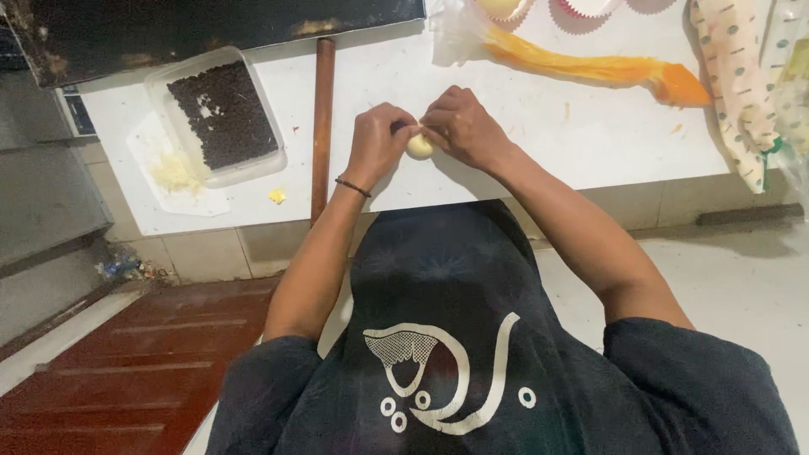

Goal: Rolling out dough, applying filling from a piping bag, and rolling the dough into buns

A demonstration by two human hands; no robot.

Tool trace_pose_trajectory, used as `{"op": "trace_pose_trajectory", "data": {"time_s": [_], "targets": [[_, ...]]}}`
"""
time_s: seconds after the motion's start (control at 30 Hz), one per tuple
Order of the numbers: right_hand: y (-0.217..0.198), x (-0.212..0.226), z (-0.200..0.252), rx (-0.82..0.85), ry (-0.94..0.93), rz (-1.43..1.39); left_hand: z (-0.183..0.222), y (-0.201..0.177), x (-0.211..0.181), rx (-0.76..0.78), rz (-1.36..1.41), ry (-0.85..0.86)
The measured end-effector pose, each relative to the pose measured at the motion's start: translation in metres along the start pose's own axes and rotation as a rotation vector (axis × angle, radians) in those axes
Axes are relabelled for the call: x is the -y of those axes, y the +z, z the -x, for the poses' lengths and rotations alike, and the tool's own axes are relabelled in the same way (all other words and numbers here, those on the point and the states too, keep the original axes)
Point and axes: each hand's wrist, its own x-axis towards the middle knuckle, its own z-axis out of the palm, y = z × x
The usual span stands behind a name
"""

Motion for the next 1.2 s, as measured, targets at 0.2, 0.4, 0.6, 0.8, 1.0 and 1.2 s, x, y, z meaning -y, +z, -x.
{"op": "trace_pose_trajectory", "data": {"time_s": [0.2, 0.4, 0.6, 0.8, 1.0, 1.2], "targets": [[-0.025, 0.014, -0.006, 0.103, 0.03, -0.078, 0.007, -0.017, -0.016, 0.129, 0.178, -0.134], [-0.072, 0.037, -0.029, 0.502, 0.377, -0.435, 0.017, -0.011, -0.021, 0.135, 0.267, -0.138], [-0.055, 0.029, -0.019, 0.664, 0.399, -0.331, 0.036, -0.001, -0.014, 0.101, 0.302, 0.051], [-0.038, 0.038, 0.009, 0.487, 0.314, -0.157, 0.051, 0.014, -0.009, 0.046, 0.071, 0.145], [-0.048, 0.047, 0.023, 0.319, 0.31, -0.202, 0.054, 0.031, 0.007, 0.062, -0.12, 0.308], [-0.047, 0.044, 0.029, 0.238, 0.319, -0.273, 0.047, 0.016, -0.001, 0.119, 0.099, 0.126]]}}
